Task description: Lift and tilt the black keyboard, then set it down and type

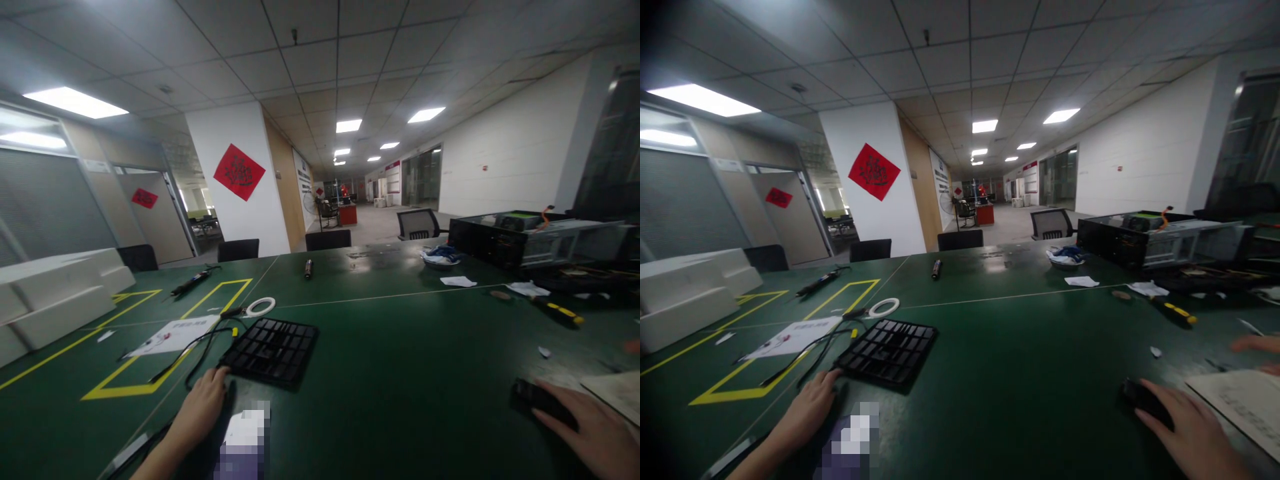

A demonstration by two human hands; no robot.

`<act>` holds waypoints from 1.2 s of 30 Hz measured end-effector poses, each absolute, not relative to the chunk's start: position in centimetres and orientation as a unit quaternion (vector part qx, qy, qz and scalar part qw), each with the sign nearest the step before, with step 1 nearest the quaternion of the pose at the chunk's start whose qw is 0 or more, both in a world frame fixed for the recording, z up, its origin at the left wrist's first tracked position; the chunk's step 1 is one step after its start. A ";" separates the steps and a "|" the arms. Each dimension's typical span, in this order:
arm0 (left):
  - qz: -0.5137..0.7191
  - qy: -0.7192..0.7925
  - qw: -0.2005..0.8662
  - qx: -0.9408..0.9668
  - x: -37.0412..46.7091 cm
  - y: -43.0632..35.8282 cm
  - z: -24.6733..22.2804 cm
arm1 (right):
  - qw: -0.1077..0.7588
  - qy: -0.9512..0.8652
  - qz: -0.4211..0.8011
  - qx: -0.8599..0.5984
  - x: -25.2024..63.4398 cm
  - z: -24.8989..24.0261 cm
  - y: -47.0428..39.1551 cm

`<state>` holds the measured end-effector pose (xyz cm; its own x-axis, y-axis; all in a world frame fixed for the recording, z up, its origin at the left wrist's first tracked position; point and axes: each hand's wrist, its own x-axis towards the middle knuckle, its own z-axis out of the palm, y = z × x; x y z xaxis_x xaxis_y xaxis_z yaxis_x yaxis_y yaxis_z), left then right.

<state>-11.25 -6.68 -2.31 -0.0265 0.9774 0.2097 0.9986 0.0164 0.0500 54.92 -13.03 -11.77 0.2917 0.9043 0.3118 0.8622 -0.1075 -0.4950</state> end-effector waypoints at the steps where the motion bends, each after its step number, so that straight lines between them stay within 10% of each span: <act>1: -0.086 -0.708 0.050 -0.699 -11.4 -6.8 -2.3 | 0.285 -0.591 0.055 -0.752 54.8 -11.4 -12.9; 15: -0.404 -0.752 -0.224 -0.470 -8.0 -5.5 1.0 | 0.305 -0.658 0.378 -0.576 33.5 -3.5 -11.5; 36: -0.121 -0.751 -0.065 -0.646 0.9 -3.2 1.5 | 0.312 -0.662 0.454 -0.508 30.2 -6.8 -11.9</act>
